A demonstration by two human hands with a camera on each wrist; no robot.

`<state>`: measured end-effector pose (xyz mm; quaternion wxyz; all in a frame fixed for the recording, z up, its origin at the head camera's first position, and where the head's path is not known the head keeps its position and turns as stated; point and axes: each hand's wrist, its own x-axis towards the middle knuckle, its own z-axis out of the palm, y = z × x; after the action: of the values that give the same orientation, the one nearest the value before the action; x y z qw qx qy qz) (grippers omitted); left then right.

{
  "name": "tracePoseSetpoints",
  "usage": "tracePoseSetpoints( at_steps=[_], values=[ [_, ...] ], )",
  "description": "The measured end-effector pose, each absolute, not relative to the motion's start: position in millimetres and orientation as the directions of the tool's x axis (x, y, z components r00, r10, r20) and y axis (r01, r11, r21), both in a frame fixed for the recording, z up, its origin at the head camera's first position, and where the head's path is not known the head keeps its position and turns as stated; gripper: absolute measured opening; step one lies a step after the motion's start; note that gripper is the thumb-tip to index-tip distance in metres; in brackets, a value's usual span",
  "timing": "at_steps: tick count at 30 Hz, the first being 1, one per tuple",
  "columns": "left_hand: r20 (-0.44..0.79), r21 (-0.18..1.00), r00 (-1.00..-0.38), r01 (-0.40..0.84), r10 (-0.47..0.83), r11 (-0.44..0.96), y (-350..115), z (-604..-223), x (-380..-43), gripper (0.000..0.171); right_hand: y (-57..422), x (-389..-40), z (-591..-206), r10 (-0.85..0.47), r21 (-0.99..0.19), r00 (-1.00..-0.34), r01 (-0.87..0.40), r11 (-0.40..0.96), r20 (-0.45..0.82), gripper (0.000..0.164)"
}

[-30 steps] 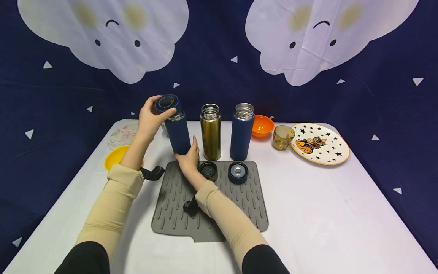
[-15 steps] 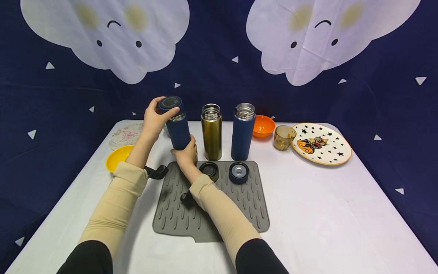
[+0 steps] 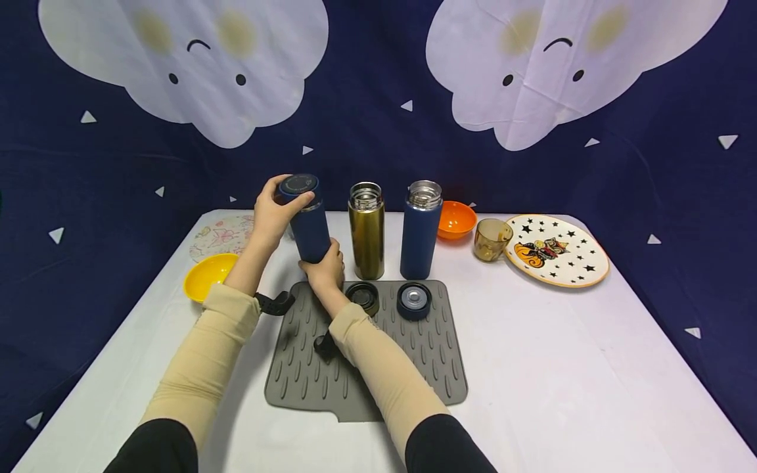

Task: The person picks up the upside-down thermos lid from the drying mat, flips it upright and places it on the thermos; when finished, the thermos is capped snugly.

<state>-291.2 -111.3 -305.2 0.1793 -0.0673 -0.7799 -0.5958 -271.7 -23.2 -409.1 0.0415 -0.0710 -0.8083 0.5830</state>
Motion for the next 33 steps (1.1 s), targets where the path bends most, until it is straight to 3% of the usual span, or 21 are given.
tracePoseSetpoints(
  at_steps=[6, 14, 19, 26, 33],
  values=[
    [0.418, 0.890, -0.905, 0.392, -0.076, 0.232, -114.4, -314.3, -293.1, 0.065, -22.9, -272.4, -412.1, 0.162, -0.952, -0.987, 0.049, 0.304, 0.001, 0.079],
    [0.480, 0.864, -0.877, 0.476, 0.016, 0.167, -123.0, -321.2, -300.8, 0.053, -22.0, -272.2, -412.9, 0.152, -0.951, -0.988, 0.040, 0.306, 0.007, 0.079],
    [0.480, 0.870, -0.876, 0.482, 0.047, 0.103, -123.1, -321.7, -300.7, 0.067, -21.7, -272.0, -412.7, 0.149, -0.955, -0.989, 0.034, 0.295, 0.011, 0.079],
    [0.513, 0.853, -0.857, 0.502, -0.055, 0.145, -117.7, -325.6, -298.5, 0.089, -22.1, -271.3, -412.9, 0.151, -0.953, -0.988, 0.033, 0.301, 0.014, 0.077],
    [0.564, 0.826, -0.825, 0.563, -0.030, 0.036, -121.3, -332.2, -298.7, 0.073, -21.6, -272.0, -413.7, 0.148, -0.956, -0.989, 0.019, 0.294, 0.026, 0.076]
  ],
)
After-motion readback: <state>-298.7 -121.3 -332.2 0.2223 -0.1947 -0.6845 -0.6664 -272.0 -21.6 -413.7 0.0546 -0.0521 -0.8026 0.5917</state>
